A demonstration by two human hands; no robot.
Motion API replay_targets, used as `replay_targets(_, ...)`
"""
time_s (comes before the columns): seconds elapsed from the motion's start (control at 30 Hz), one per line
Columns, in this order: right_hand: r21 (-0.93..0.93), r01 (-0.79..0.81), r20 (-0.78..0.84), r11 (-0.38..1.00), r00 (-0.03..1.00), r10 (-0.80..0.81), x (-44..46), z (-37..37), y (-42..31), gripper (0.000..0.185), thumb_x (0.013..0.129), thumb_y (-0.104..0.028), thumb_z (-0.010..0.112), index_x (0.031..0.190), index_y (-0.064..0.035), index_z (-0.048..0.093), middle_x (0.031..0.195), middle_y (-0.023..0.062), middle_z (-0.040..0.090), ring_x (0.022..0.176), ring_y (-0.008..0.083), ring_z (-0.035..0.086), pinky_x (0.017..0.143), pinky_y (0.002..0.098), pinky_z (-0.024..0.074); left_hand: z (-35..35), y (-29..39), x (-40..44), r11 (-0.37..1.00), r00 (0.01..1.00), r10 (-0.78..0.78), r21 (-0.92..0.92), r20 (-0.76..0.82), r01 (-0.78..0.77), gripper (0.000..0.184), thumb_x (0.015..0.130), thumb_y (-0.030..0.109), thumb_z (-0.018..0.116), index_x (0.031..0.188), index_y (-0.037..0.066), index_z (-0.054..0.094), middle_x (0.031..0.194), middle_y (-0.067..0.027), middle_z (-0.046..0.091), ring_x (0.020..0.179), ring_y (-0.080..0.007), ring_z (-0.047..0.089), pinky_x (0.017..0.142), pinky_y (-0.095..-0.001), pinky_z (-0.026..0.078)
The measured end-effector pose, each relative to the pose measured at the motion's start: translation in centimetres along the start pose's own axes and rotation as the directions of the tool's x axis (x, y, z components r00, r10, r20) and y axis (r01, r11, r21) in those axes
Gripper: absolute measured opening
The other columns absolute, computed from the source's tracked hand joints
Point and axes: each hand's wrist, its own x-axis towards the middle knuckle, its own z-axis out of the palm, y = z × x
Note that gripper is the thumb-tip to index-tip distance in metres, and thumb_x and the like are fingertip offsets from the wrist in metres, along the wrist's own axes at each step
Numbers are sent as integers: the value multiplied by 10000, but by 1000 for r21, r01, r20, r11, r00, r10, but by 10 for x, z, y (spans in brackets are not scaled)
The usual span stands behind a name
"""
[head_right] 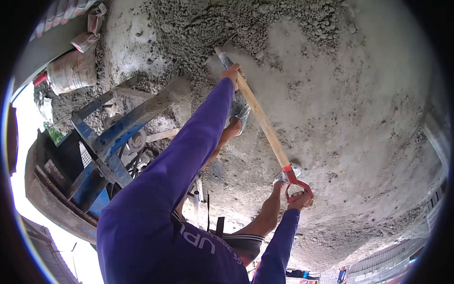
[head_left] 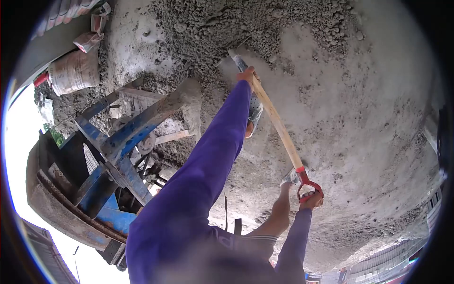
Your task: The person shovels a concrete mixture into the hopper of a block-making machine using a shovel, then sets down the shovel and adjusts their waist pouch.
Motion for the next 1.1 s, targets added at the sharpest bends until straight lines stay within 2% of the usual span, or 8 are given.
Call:
replay_targets(0.27,-228,132,47,965,991,-125,-144,-142,-41,125,823,-199,517,730,-124,552,522,-37,422,395,79,420,321,225,342,-45,-29,-130,967,999,-46,252,-4,46,175,733,163,593,663,21,519,524,-101,498,401,-246,498,404,-388,427)
replay_targets(0.47,-187,258,-48,948,961,-271,-287,-271,-103,204,768,-244,516,663,-90,599,517,-53,452,401,95,449,355,232,382,-56,1,-326,977,994,-83,194,-64,94,178,724,141,605,655,5,514,539,-110,520,420,-227,529,389,-351,447)
replay_targets(0.6,-96,172,37,980,985,-169,-355,-352,-163,187,757,-196,535,723,-35,626,600,-24,442,483,110,469,442,262,471,-58,57,-440,995,988,-72,74,137,62,189,741,135,604,672,-15,513,575,-119,539,428,-218,541,388,-353,453)
replay_targets(0.63,69,127,375,990,916,-144,-360,-381,-172,245,845,-134,515,1023,14,594,661,69,586,498,132,528,412,222,434,-57,80,-468,999,983,-52,26,175,48,196,746,138,605,673,-18,513,581,-121,544,430,-216,543,387,-353,452)
replay_targets(0.7,-156,575,459,803,762,-457,-407,-356,-204,246,831,-149,528,1001,13,600,659,89,587,465,138,512,380,213,415,-51,130,-520,997,984,19,-73,175,-6,211,755,144,612,665,-20,515,577,-118,545,431,-213,542,389,-353,450)
replay_targets(0.93,-5,736,687,677,495,-533,-465,-297,-332,244,817,-152,540,986,12,601,668,108,594,453,141,507,371,208,407,-106,318,-715,858,847,454,-392,276,-332,225,808,178,607,740,-27,546,623,-109,549,521,-207,563,476,-367,470)
replay_targets(1.03,72,638,713,767,505,-487,-526,-288,-417,243,811,-153,545,980,12,602,672,115,597,447,142,505,367,206,404,-134,376,-765,692,746,625,-604,230,-394,211,810,147,585,789,-56,529,674,-128,566,552,-214,576,491,-368,489)
replay_targets(1.1,139,253,753,957,601,-268,-578,-286,-493,243,807,-154,549,976,12,602,675,121,598,444,143,504,364,205,402,-154,410,-787,574,685,698,-733,206,-364,205,810,119,563,832,-78,512,699,-137,568,564,-228,582,509,-377,509)
